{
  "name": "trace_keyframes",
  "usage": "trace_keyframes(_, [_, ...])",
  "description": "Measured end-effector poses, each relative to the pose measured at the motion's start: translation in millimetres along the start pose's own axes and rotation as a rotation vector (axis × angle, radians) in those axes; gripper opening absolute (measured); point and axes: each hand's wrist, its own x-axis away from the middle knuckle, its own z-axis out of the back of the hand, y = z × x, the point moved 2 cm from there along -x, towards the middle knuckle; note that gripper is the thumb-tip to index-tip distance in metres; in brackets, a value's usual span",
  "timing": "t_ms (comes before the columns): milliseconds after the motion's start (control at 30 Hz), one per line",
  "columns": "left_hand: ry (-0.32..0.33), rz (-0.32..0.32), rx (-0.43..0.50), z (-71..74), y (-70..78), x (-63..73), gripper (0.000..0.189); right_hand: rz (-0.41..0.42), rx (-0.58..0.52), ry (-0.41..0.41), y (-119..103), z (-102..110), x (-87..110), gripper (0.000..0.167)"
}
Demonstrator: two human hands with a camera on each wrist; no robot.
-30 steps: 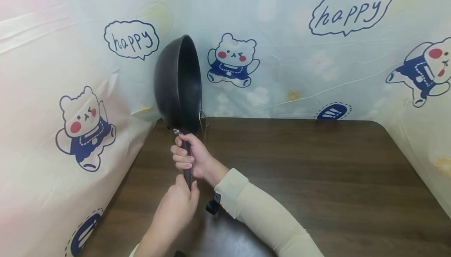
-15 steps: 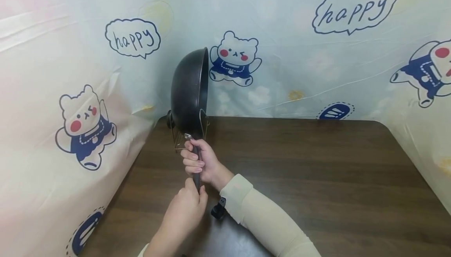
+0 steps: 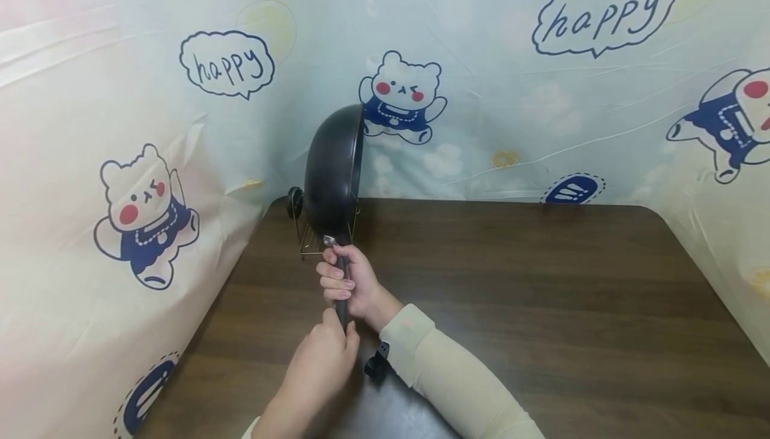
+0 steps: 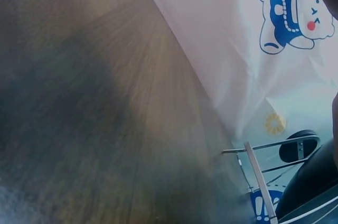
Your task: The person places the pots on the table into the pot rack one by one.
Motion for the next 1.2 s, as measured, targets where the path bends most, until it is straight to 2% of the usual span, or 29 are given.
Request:
trace_keyframes(200, [0.003, 0.012, 0.016, -2.8, -4.8, 1.3, 0.025, -0.008, 0.04, 0.014, 1, 6, 1.1, 0.034])
trace_keyframes(367, [-0.087, 0.065, 0.123, -8.0, -13.9, 0.6, 0.027, 0.006, 0.09, 0.042, 0, 9, 2.2, 0.034])
trace_keyframes(467, [-0.137, 0.089, 0.203, -9.5, -20.1, 0.9, 0.026, 0.007, 0.153, 0.084, 0, 10, 2.5, 0.034])
trace_keyframes(633, [-0.155, 0.042, 0.274, -6.9, -28.1, 2.8, 0.028, 0.024, 0.293, 0.181, 0, 11, 5.2, 0.032])
trace_keyframes(767, [-0.204, 0.054, 0.316, -4.0, -34.0, 4.5, 0.037, 0.013, 0.401, 0.259, -3, 13, 13.4, 0.035])
trace_keyframes(900, [-0.311, 0.077, 0.452, -1.9, -40.5, 3.9, 0.048, -0.029, 0.465, 0.295, -8, 17, 24.3, 0.04])
trace_keyframes(1033, [-0.43, 0.085, 0.683, 1.8, -47.7, 1.3, 0.053, -0.076, 0.503, 0.313, -15, 17, 38.3, 0.048])
trace_keyframes(1200, [-0.479, 0.074, 0.81, 8.9, -59.9, -3.7, 0.053, -0.061, 0.547, 0.418, -26, 15, 59.7, 0.062])
